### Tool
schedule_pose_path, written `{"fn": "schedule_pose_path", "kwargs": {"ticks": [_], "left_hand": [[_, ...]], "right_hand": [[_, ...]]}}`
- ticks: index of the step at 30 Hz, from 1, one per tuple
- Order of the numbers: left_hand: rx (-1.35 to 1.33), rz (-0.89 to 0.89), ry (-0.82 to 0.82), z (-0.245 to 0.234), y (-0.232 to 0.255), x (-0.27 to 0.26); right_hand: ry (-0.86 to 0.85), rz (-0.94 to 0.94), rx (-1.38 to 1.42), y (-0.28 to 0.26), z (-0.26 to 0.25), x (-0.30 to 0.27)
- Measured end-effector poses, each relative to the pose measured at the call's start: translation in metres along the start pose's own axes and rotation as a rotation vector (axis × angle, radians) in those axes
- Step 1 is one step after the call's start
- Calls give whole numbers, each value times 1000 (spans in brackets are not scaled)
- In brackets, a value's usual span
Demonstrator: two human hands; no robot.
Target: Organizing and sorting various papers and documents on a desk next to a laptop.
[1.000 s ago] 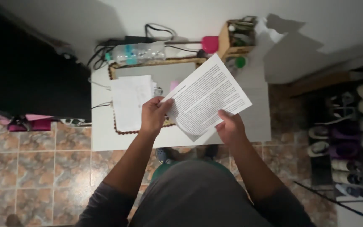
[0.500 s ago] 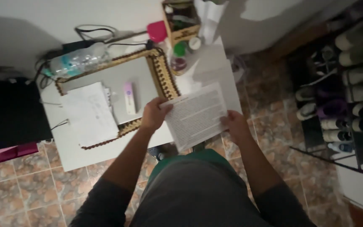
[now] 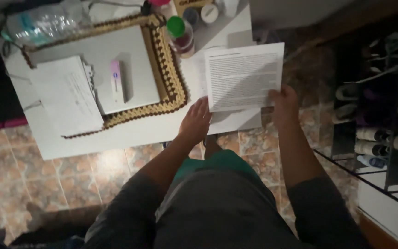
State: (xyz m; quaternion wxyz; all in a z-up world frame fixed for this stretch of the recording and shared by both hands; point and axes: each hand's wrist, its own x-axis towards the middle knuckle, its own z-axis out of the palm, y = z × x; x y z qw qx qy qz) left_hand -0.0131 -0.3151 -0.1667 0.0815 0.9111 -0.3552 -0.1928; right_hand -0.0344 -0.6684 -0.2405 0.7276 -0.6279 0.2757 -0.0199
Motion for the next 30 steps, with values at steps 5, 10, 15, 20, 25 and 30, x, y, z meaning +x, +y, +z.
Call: {"fn": "schedule_pose_path", "kwargs": {"ticks": [5, 10, 15, 20, 25, 30], "left_hand": [[-66, -40, -20, 15, 17, -19], [-49, -28, -13, 20, 34, -36], [-332, -46, -165, -23, 35, -45], [-537, -391, -26, 0, 1, -50], [-452, -172, 321, -14, -24, -9], [-284, -155, 79, -23, -29, 23]], "right_hand": [[76, 204, -152, -31, 37, -23], [98, 227, -106, -34, 53, -39], [95, 281, -58, -39, 53, -44], [186, 336, -201, -46, 63, -63], [202, 289, -205, -11, 53, -52], [162, 189, -181, -4, 53, -47]]}}
